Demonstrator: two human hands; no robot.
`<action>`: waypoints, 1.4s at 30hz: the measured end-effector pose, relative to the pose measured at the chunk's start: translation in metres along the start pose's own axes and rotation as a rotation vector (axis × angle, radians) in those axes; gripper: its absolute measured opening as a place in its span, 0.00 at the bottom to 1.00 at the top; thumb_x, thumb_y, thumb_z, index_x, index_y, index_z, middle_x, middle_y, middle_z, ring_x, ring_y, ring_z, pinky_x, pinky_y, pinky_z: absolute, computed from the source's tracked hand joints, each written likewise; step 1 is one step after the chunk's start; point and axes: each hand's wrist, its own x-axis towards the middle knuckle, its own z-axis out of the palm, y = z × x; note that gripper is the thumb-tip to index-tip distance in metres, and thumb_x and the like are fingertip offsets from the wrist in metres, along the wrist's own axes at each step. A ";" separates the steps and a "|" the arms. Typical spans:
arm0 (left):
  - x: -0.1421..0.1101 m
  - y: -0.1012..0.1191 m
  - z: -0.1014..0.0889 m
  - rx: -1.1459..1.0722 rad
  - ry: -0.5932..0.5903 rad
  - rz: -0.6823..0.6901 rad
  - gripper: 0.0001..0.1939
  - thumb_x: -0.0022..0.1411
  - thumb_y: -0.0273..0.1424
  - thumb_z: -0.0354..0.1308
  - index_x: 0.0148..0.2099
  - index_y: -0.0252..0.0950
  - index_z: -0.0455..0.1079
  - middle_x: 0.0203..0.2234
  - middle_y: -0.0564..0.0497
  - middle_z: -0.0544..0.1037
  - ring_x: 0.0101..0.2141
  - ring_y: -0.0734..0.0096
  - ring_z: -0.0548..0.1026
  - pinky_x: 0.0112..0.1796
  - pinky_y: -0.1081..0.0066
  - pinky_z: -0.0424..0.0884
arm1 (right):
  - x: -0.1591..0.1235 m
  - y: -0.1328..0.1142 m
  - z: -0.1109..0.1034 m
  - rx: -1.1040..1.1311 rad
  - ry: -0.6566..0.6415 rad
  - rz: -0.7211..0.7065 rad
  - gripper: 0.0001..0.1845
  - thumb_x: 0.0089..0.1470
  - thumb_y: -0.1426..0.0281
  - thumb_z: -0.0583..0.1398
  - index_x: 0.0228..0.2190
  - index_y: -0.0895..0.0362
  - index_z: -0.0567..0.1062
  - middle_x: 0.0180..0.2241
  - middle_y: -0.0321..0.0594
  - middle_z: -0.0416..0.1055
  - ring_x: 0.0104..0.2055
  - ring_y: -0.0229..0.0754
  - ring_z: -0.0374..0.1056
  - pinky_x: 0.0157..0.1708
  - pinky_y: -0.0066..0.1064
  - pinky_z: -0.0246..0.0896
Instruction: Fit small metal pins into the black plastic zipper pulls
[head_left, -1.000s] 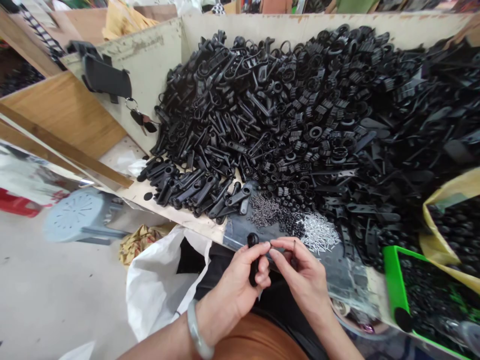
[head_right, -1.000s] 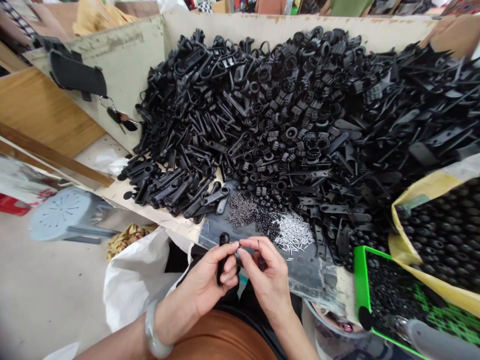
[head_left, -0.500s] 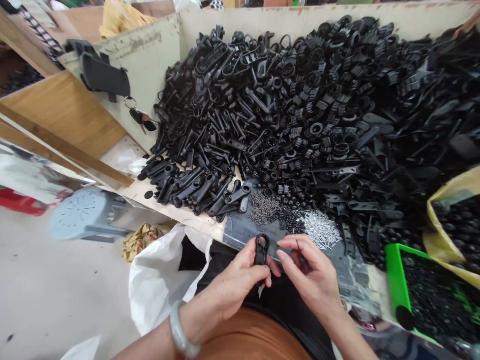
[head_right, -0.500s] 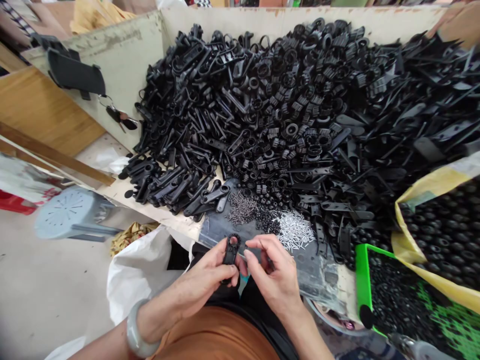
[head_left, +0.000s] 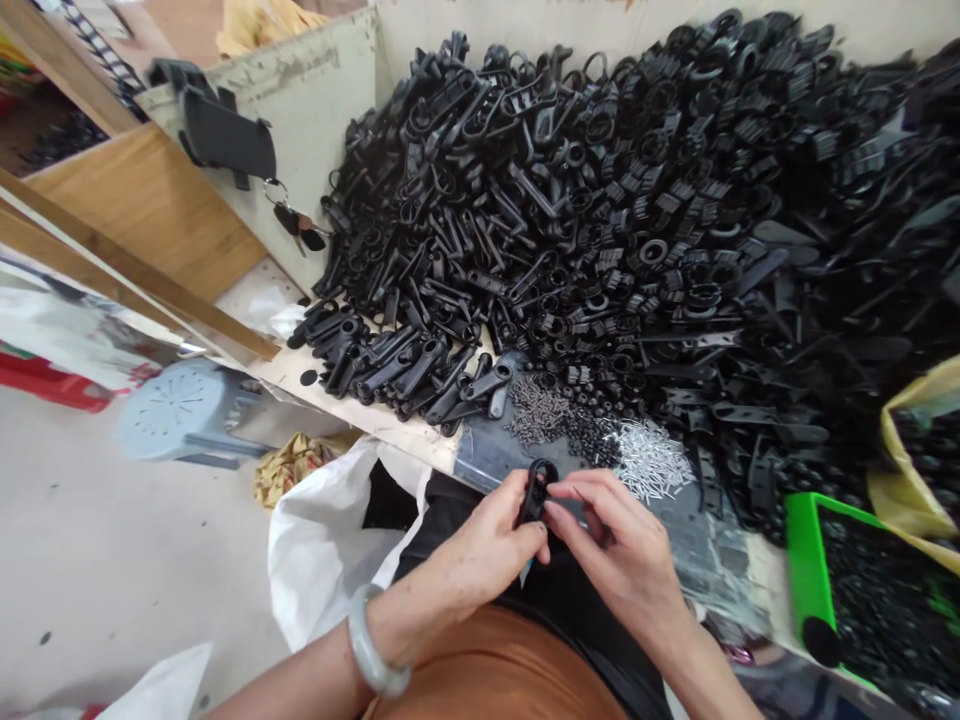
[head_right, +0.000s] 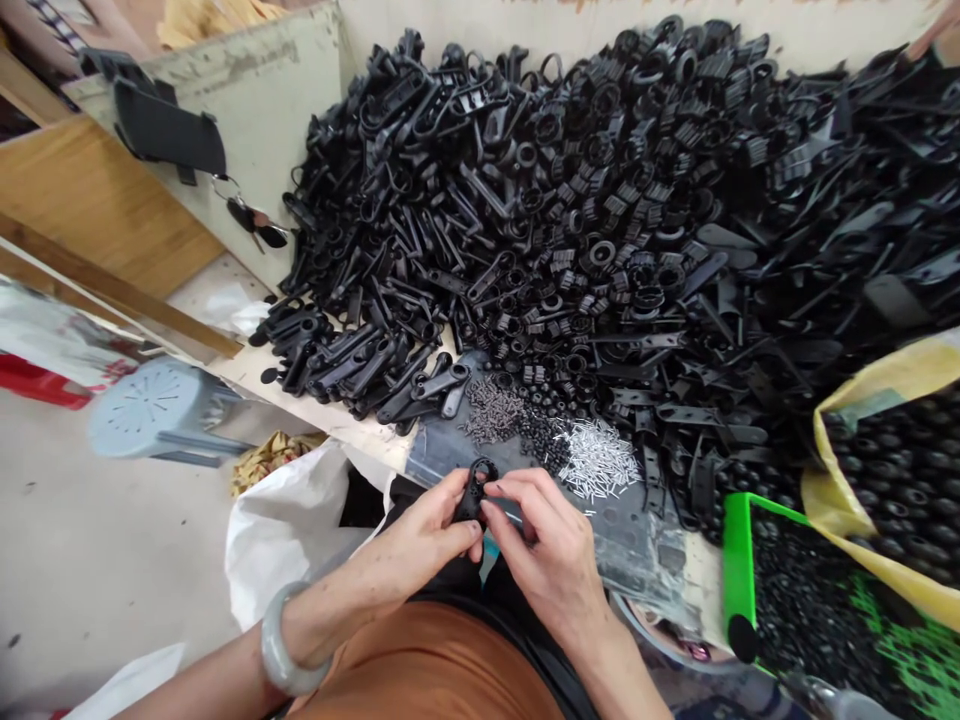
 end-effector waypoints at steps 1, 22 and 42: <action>0.001 -0.002 -0.001 0.008 -0.005 0.007 0.15 0.57 0.22 0.54 0.47 0.39 0.69 0.31 0.54 0.72 0.33 0.70 0.70 0.36 0.72 0.66 | 0.000 0.000 0.000 0.009 -0.003 0.016 0.06 0.64 0.70 0.63 0.43 0.53 0.79 0.39 0.42 0.75 0.23 0.33 0.63 0.22 0.28 0.63; 0.008 -0.005 -0.010 0.192 0.078 0.176 0.12 0.69 0.38 0.56 0.46 0.37 0.75 0.28 0.54 0.73 0.23 0.76 0.66 0.27 0.75 0.62 | 0.006 -0.017 -0.001 0.053 -0.058 0.014 0.16 0.65 0.73 0.59 0.51 0.49 0.81 0.40 0.43 0.80 0.38 0.43 0.77 0.37 0.32 0.73; 0.015 -0.013 -0.014 0.114 0.020 0.165 0.15 0.72 0.41 0.53 0.48 0.35 0.71 0.31 0.52 0.77 0.21 0.78 0.63 0.26 0.75 0.60 | -0.008 -0.004 -0.015 -0.240 -0.102 -0.153 0.25 0.67 0.78 0.52 0.60 0.49 0.74 0.41 0.41 0.81 0.37 0.40 0.80 0.36 0.26 0.75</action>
